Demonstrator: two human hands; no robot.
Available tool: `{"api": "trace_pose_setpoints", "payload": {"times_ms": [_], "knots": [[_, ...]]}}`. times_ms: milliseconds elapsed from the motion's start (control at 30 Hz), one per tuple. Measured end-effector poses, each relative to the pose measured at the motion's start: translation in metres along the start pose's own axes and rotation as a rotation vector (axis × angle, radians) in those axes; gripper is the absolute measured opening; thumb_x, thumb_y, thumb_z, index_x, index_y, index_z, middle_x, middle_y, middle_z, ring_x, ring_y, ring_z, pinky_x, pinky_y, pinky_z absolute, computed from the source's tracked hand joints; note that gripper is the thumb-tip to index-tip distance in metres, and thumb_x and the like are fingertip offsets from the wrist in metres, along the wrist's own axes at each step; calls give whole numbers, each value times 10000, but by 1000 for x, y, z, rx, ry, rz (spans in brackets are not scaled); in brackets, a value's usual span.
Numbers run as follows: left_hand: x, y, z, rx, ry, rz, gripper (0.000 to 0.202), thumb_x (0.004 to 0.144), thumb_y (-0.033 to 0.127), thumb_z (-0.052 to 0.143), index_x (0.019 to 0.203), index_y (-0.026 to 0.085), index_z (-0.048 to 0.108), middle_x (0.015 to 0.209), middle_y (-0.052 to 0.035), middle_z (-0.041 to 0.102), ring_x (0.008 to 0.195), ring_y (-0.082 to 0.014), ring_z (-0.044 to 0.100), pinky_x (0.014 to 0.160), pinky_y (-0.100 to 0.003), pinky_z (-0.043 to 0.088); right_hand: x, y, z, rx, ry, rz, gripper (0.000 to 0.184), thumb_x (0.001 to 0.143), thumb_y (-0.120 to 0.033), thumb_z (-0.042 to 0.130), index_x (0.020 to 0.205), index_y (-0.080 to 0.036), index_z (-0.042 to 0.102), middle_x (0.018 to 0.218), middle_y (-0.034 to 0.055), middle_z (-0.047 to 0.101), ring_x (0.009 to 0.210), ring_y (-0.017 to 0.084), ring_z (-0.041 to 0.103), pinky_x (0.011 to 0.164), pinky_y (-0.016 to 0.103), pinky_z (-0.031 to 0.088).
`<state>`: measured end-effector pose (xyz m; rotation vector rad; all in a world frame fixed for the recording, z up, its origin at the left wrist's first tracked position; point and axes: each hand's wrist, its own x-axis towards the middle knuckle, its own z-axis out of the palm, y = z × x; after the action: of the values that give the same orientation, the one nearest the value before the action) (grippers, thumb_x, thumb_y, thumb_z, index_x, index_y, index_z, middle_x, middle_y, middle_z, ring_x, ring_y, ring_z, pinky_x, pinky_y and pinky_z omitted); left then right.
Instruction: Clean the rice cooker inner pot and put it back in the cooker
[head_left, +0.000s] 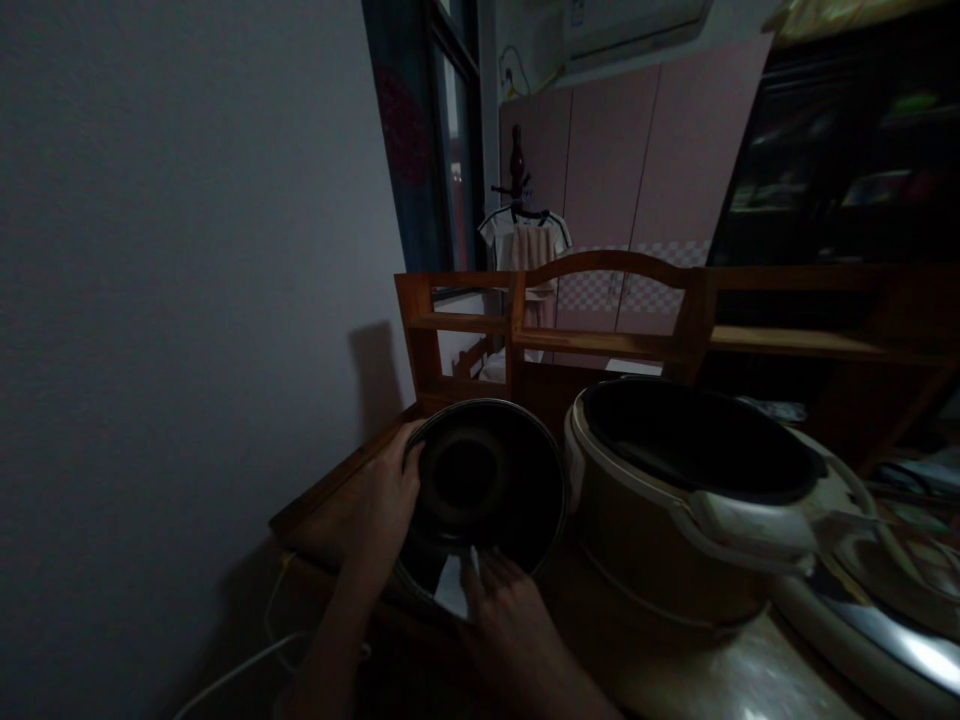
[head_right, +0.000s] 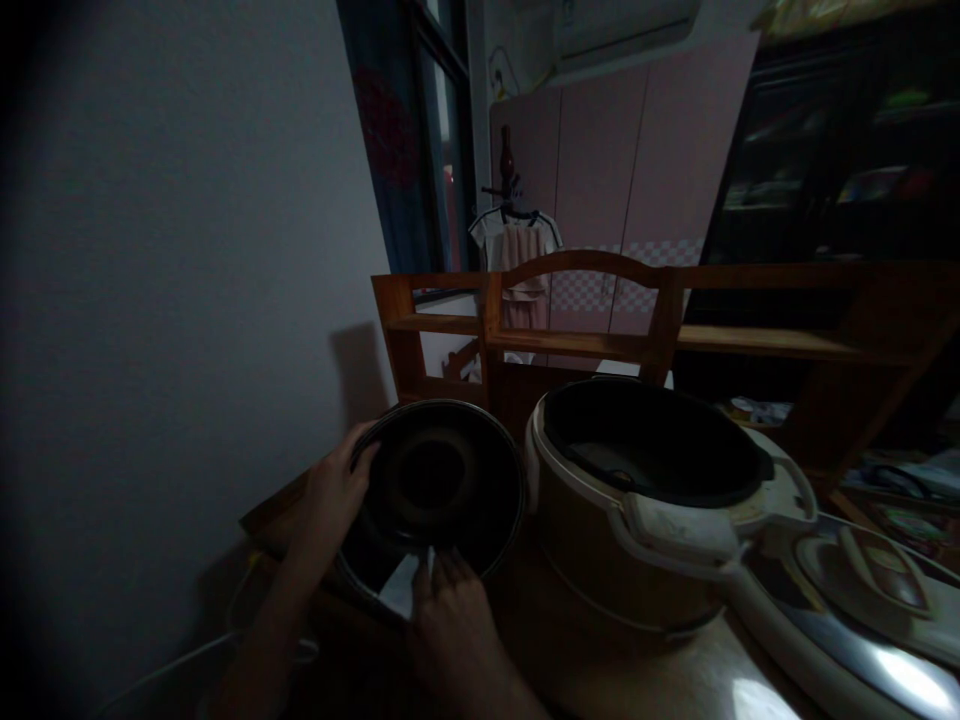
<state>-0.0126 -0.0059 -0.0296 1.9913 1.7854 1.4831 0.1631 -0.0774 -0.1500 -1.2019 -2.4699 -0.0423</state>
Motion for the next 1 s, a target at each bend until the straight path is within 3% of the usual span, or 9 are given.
{"api": "trace_pose_setpoints", "payload": {"times_ms": [167,333,400,467,567,667,867,1000], "knots": [[-5,7,-2,1,33,-13,339,948,286,417,1239,248,585,1231,-54,676,1146,-228,628,1010,-390,467,-5,0,-2,20,11,-35,679,869,-485,610,1392,-67,497,1315,206,598,1183,293,587,1031,408,453],[-11,15,-5,35,33,-28,352,952,279,410,1251,230,591,1250,-71,670,1169,-238,621,1033,-399,457,-27,40,10,-225,272,-112,581,871,-553,600,1222,-91,641,1153,177,687,1129,301,609,950,420,481],[-13,16,-5,28,21,-20,357,959,288,403,1268,244,579,1250,-62,671,1162,-238,623,1025,-401,463,-33,58,7,-288,380,-192,483,886,-517,606,1166,-129,675,1164,143,688,1197,294,566,1032,442,423],[-15,16,-5,20,13,-13,356,963,293,401,1271,256,575,1235,-53,678,1139,-234,634,1007,-394,474,-31,72,-2,-346,354,-255,451,866,-464,644,1134,-104,693,1221,163,663,1274,320,501,1103,487,352],[-16,16,-5,36,27,-23,353,961,285,407,1267,252,580,1218,-55,687,1120,-234,645,988,-386,488,-22,81,-15,-434,273,-222,416,843,-303,645,1157,-34,684,1283,204,624,1316,329,455,1148,501,305],[-18,16,-4,42,26,-35,356,962,274,407,1274,244,576,1218,-58,688,1116,-236,648,970,-386,500,-15,80,-21,-464,230,-174,419,837,-174,570,1209,0,653,1312,215,603,1336,299,439,1160,479,309],[-19,15,-5,46,19,-39,358,962,272,416,1284,260,571,1230,-49,685,1128,-246,643,968,-407,502,-19,78,-15,-430,256,-175,467,809,-97,545,1253,31,617,1331,234,584,1323,303,464,1107,448,417],[-20,15,-5,57,23,-23,359,965,291,418,1284,243,577,1238,-70,682,1132,-251,645,988,-420,494,-20,85,-6,-418,272,-142,491,777,-52,504,1248,18,621,1370,227,555,1379,297,407,1126,469,408]]}}
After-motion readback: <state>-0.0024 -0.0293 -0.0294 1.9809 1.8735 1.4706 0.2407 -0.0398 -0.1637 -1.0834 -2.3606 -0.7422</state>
